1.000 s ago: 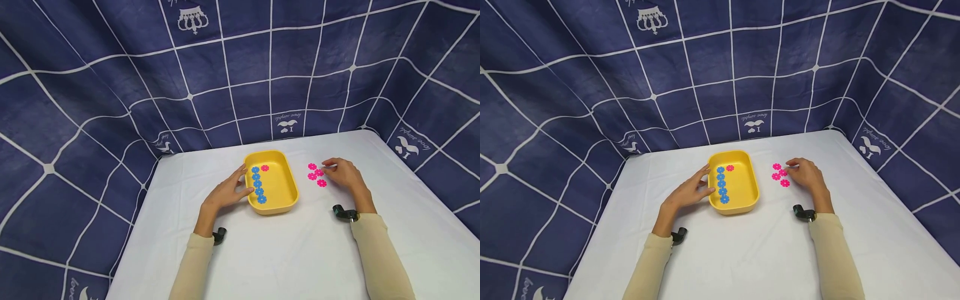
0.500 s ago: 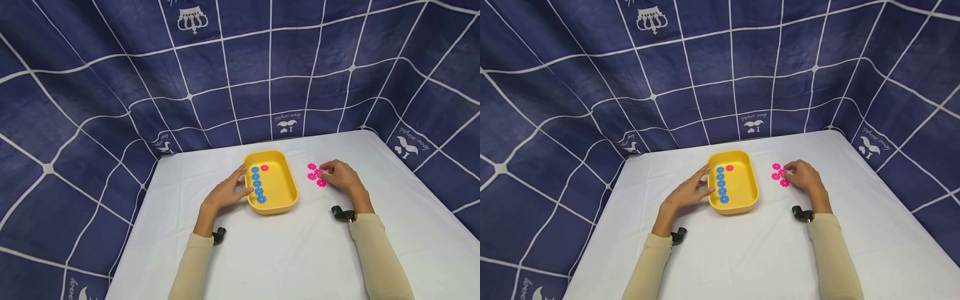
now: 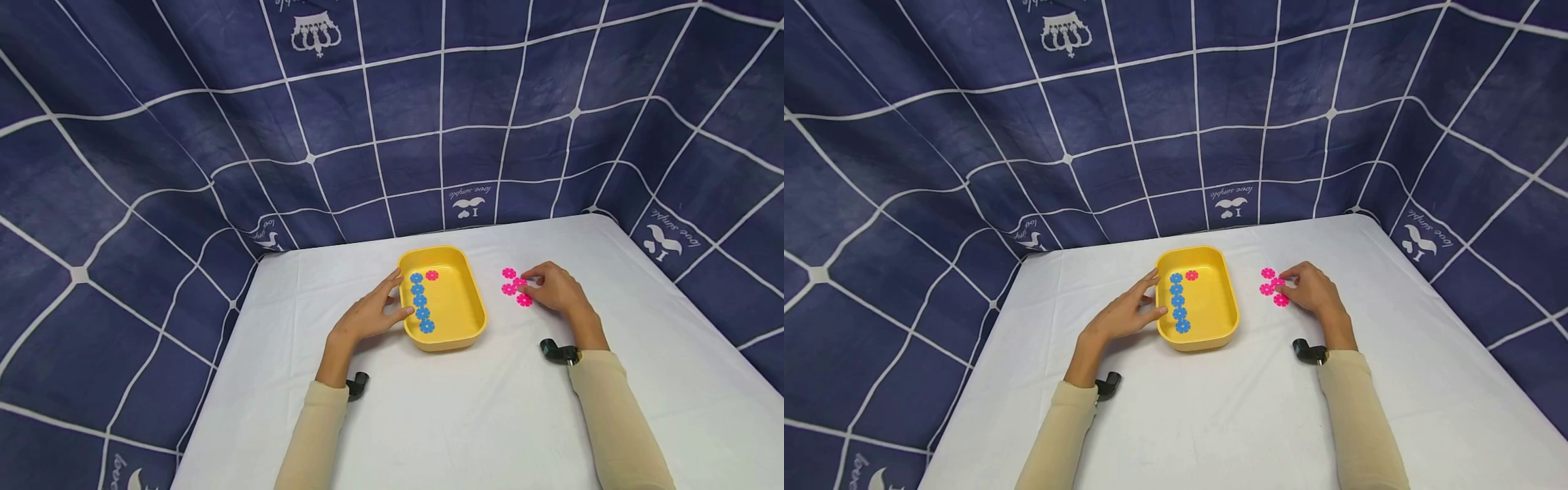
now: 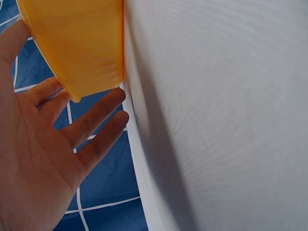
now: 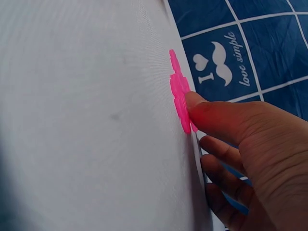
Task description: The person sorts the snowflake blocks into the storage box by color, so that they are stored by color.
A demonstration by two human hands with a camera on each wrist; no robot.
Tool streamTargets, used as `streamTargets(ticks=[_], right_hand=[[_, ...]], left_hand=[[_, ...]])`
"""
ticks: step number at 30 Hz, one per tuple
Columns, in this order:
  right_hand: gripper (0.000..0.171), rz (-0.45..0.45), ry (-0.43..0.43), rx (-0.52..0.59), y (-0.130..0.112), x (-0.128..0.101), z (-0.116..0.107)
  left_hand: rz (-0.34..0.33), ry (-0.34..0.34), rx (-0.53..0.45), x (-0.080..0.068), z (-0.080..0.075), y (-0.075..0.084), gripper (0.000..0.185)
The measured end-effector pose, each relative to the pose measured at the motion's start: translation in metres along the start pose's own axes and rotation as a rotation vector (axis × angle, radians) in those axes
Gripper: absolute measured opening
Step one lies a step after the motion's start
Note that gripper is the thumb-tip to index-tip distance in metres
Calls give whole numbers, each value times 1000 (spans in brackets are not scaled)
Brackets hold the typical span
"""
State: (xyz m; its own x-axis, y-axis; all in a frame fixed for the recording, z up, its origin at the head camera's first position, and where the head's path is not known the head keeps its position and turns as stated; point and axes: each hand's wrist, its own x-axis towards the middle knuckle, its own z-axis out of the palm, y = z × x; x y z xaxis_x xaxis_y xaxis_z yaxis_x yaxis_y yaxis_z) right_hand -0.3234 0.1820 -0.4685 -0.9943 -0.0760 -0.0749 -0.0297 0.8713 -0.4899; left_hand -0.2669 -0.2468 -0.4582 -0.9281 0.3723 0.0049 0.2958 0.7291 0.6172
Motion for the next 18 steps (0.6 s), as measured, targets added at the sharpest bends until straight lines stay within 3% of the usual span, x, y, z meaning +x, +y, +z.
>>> streamTargets(ticks=[18], right_hand=[[43, -53, 49, -61, 1, -2, 0]], left_hand=[[-10, -7, 2, 0, 0, 0, 89]])
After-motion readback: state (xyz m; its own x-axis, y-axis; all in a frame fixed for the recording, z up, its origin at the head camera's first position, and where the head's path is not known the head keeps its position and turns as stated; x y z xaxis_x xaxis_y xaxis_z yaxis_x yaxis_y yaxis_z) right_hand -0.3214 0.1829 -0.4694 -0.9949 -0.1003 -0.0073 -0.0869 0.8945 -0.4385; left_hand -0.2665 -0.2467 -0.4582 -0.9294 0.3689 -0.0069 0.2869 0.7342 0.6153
